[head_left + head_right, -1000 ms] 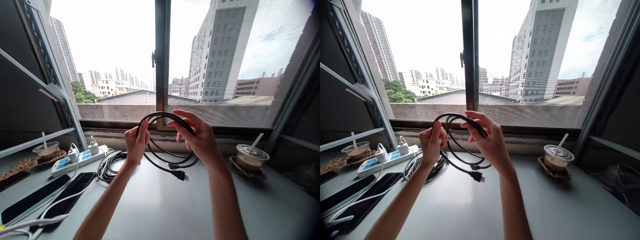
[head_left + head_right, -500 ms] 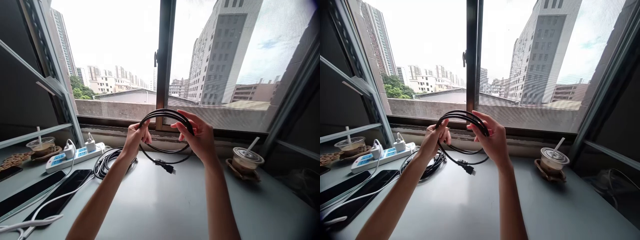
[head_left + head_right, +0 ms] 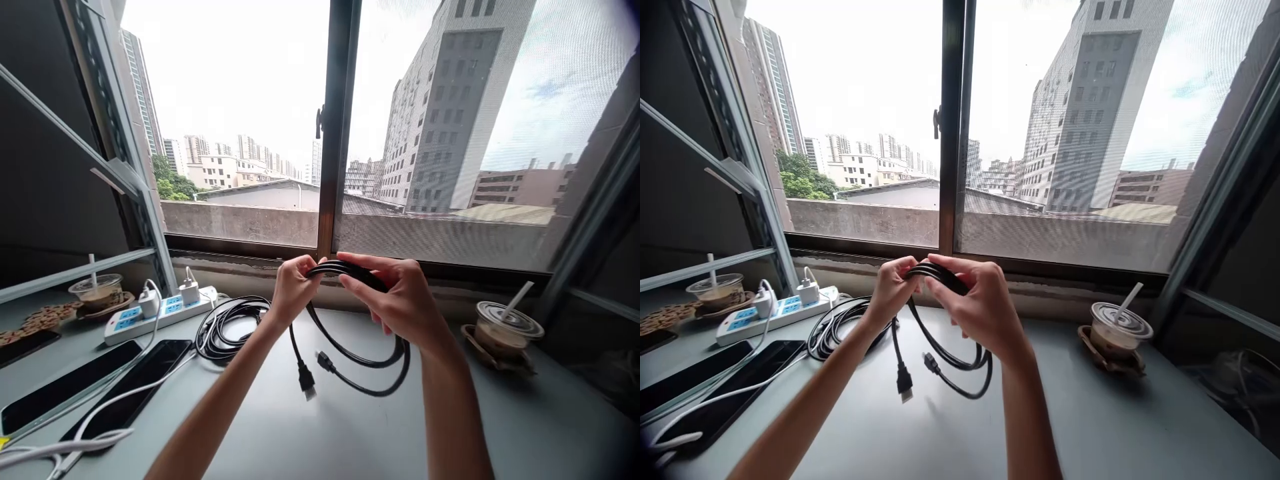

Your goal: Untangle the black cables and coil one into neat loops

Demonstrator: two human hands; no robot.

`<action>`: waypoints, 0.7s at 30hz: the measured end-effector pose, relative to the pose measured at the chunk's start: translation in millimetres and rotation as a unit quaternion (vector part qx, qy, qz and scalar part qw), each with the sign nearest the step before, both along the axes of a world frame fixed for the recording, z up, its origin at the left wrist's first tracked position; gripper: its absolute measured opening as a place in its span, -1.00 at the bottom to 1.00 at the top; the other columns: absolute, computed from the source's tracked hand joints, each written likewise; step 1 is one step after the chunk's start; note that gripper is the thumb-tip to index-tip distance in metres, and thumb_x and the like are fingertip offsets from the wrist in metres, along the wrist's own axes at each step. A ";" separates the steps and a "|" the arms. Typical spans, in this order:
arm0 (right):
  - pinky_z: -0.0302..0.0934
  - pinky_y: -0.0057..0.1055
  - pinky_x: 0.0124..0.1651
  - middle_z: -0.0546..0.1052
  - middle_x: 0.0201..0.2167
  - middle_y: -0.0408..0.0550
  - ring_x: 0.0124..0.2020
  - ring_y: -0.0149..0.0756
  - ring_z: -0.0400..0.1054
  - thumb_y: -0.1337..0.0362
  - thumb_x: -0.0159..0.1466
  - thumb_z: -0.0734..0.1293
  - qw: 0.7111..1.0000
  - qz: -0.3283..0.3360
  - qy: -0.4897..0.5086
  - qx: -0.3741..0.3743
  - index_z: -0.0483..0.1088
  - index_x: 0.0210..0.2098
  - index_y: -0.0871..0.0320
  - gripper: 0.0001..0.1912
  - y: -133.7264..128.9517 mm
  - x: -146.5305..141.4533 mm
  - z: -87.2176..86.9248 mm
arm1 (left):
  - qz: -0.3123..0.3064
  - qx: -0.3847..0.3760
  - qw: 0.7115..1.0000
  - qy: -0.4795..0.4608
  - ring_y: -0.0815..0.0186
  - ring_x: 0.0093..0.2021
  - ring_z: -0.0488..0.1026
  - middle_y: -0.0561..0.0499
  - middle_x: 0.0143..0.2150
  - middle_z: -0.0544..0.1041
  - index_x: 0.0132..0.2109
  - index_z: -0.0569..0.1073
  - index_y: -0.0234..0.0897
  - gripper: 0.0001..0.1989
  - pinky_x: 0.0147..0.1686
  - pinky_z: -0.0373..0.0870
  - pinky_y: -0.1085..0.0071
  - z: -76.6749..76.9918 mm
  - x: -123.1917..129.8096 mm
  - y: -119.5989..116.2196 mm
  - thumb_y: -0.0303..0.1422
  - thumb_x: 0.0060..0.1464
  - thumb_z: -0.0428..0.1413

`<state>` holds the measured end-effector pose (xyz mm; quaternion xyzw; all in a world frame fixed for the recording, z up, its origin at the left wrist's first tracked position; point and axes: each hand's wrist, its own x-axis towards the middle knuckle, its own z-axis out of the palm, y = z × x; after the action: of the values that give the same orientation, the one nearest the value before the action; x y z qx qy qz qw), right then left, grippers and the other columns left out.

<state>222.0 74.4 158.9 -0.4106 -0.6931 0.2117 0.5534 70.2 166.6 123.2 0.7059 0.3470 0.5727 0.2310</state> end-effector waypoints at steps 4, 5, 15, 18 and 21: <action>-0.05 -0.65 -0.88 0.22 -0.85 -0.34 -0.88 -0.58 0.01 0.21 0.07 0.39 0.989 -0.119 0.072 0.054 0.49 -0.09 0.16 -0.60 -4.0 0.3 4.4 | -0.057 -0.143 0.988 0.011 0.40 -0.63 0.38 0.06 -0.58 0.42 -0.51 0.36 -0.32 -0.76 -0.64 0.30 0.51 -15.8 7.3 9.5 -0.24 -0.02 0.05; -0.06 -0.65 -0.89 0.21 -0.86 -0.34 -0.88 -0.59 0.00 0.22 0.07 0.40 0.983 -0.143 0.089 0.071 0.49 -0.09 0.15 -0.61 -6.5 -2.6 5.8 | -0.065 -0.159 0.985 0.003 0.40 -0.65 0.37 0.07 -0.58 0.42 -0.51 0.36 -0.32 -0.77 -0.66 0.30 0.51 -19.4 11.3 8.1 -0.26 -0.02 0.03; -0.02 -0.60 -0.77 0.22 -0.82 -0.33 -0.82 -0.59 -0.01 0.26 0.09 0.37 0.944 -0.234 0.026 0.232 0.51 -0.12 0.16 -0.66 -18.1 -32.7 -3.0 | -0.294 -0.380 0.869 0.119 0.29 -0.68 0.41 -0.06 -0.60 0.48 -0.44 0.42 -0.39 -0.56 -0.58 0.35 0.39 -29.3 28.3 -17.3 -0.12 0.10 -0.14; 0.00 -0.58 -0.72 0.20 -0.83 -0.33 -0.80 -0.59 -0.01 0.30 0.09 0.38 0.931 -0.228 -0.010 0.287 0.52 -0.15 0.16 -0.69 -15.6 -35.5 -8.4 | -0.384 -0.427 0.800 0.176 0.23 -0.59 0.46 -0.10 -0.61 0.48 -0.44 0.43 -0.38 -0.42 -0.34 0.41 0.29 -30.2 22.2 -16.6 -0.01 0.10 -0.26; 0.00 -0.53 -0.70 0.20 -0.84 -0.32 -0.79 -0.56 -0.02 0.32 0.06 0.40 0.921 -0.226 -0.012 0.316 0.53 -0.16 0.13 -0.69 -16.3 -37.9 -11.0 | -0.458 -0.442 0.734 0.236 0.15 -0.32 0.50 -0.14 -0.54 0.50 -0.46 0.47 -0.34 -0.32 -0.09 0.31 0.22 -34.1 19.3 -13.1 0.02 0.10 -0.37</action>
<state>184.1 58.1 148.0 -0.3625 -0.6191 -0.1539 0.6795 89.6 153.6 89.1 0.7098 0.2393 -0.0052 0.6625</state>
